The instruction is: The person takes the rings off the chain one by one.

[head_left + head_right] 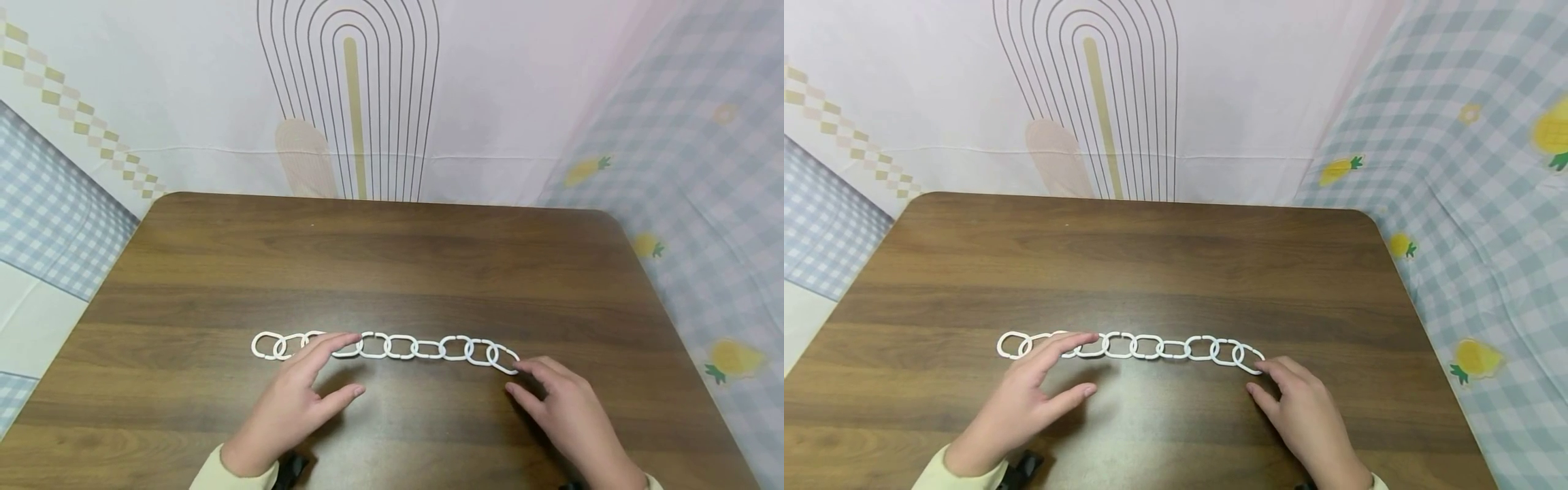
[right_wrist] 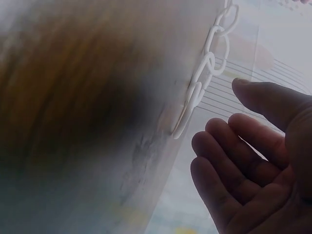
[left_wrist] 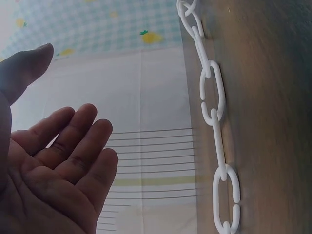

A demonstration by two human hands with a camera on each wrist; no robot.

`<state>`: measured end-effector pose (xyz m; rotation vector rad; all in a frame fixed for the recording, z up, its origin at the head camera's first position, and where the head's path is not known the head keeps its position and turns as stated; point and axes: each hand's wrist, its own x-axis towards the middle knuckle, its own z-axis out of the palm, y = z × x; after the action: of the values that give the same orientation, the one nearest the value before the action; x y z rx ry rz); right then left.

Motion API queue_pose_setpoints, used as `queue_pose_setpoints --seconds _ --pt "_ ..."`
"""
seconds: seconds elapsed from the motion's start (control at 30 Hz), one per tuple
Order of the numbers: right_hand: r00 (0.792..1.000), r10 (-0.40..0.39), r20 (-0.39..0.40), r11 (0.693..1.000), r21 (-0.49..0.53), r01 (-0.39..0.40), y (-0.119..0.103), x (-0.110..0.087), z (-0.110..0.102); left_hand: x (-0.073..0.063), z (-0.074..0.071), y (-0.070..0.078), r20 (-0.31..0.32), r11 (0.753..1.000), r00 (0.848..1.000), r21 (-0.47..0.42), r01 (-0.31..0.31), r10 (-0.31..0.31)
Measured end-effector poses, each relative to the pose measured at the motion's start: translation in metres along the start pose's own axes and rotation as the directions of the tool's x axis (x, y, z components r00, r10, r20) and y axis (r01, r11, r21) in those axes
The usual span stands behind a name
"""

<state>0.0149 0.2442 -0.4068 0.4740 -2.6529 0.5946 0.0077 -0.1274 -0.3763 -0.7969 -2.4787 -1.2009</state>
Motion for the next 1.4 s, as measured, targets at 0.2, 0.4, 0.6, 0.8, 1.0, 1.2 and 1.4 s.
queue_pose_setpoints --seconds 0.2,0.4,0.6,0.8,1.0,1.2,1.4 --pt "1.0 -0.02 0.0 1.0 -0.005 0.02 0.001 0.003 0.0 0.005 0.005 0.001 0.024 1.0 1.0 0.011 -0.018 0.018" --pt "1.0 -0.007 0.009 1.0 -0.016 0.007 0.0 0.005 0.001 0.008 0.01 0.003 0.046 1.0 0.999 0.003 -0.008 0.008" --pt "1.0 -0.015 0.0 1.0 -0.012 0.015 0.0 0.006 0.001 0.012 0.014 0.005 0.046 0.999 0.998 -0.006 -0.032 0.032" --pt "1.0 -0.024 -0.002 1.0 -0.016 0.024 -0.001 0.007 0.0 0.016 0.021 0.008 0.04 0.997 0.997 -0.034 -0.065 0.067" --pt "1.0 -0.025 0.001 1.0 -0.011 0.025 0.0 0.008 0.001 0.022 0.03 0.011 0.032 0.994 0.994 -0.041 -0.103 0.104" --pt "1.0 -0.026 0.01 1.0 -0.013 0.026 0.001 0.009 0.003 0.027 0.038 0.012 -0.002 0.988 0.989 -0.052 -0.147 0.147" --pt "1.0 -0.017 0.02 1.0 -0.023 0.018 0.001 0.01 0.004 0.03 0.047 0.014 -0.011 0.988 0.99 -0.07 -0.14 0.139"
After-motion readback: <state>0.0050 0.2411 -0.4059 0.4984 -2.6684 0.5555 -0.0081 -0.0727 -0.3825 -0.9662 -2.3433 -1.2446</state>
